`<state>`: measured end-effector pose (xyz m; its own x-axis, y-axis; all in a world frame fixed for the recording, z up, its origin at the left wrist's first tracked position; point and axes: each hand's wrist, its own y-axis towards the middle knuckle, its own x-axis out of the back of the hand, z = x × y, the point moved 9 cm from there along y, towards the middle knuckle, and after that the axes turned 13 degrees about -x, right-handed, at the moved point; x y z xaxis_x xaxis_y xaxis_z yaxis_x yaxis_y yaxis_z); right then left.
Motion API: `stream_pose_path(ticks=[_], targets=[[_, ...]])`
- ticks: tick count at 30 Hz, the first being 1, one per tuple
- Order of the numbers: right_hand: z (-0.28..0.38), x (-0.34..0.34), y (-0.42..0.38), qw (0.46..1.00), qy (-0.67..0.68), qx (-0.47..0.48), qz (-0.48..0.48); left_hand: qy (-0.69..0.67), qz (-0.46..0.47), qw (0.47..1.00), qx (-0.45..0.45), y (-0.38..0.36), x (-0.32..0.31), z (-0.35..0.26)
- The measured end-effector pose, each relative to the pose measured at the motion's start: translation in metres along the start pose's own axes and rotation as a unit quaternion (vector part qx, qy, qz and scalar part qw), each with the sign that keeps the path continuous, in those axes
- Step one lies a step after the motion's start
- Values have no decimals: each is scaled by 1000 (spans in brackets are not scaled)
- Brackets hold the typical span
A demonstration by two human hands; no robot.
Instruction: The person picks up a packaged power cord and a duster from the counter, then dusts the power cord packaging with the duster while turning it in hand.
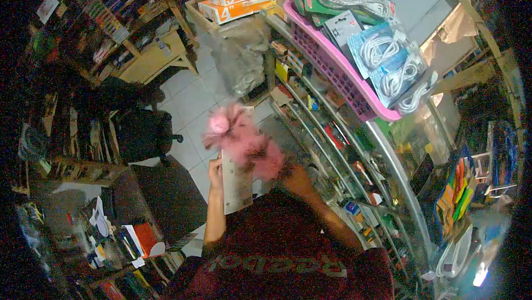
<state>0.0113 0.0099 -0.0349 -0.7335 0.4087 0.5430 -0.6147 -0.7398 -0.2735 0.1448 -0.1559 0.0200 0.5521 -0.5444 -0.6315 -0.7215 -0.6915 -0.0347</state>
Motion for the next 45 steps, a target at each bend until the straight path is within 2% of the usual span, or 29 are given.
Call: stream_pose_path(ticks=[2,4,6,8,11,13,15,17,19,22,24,26,29,32,33,35,38,41,42,44,45], targets=[[-17,2,9,996,29,-85,0,-5,29,999,30,-1,14,15],[-40,-1,20,990,133,-11,-49,-12,35,998,42,-1,13,18],[-32,3,6,993,97,-1,-62,-18,23,998,48,-2,5,12],[22,42,-18,994,-84,-44,-47,-26,14,998,48,0,-6,4],[1,64,2,992,29,-82,-88,-41,3,998,54,3,-18,-6],[26,68,-6,990,101,35,-91,-53,-3,997,63,5,-21,-11],[38,61,-12,994,34,76,-71,-60,-12,995,73,4,-25,-12],[26,42,-15,984,-171,38,-27,-64,-27,994,87,0,-29,-13],[-4,41,0,983,-177,21,-46,-67,-44,992,98,-3,-33,-16],[12,62,4,989,-116,2,-90,-81,-34,991,105,-5,-32,-16],[32,59,0,979,-197,22,-54,-101,-10,989,107,-2,-29,-19],[32,34,-9,905,-416,70,51,-114,9,988,106,2,-28,-22],[45,73,8,968,-247,44,-27,-128,27,986,104,5,-30,-28],[32,77,14,982,-115,98,-112,-141,41,984,97,9,-26,-33],[45,63,8,966,-234,93,-53,-145,46,984,94,10,-26,-34],[55,42,-10,883,-459,70,65,-150,52,984,85,11,-24,-35],[33,65,18,954,-300,-16,1,-157,65,982,78,13,-15,-36],[45,67,8,989,-94,107,-39,-161,57,981,91,11,-4,-38],[58,55,4,975,-200,98,12,-234,72,963,111,9,-13,-38],[67,35,-13,906,-403,70,110,-159,24,985,59,11,-17,-45],[56,41,-3,929,-359,41,77,-122,0,992,34,12,-17,-48]])
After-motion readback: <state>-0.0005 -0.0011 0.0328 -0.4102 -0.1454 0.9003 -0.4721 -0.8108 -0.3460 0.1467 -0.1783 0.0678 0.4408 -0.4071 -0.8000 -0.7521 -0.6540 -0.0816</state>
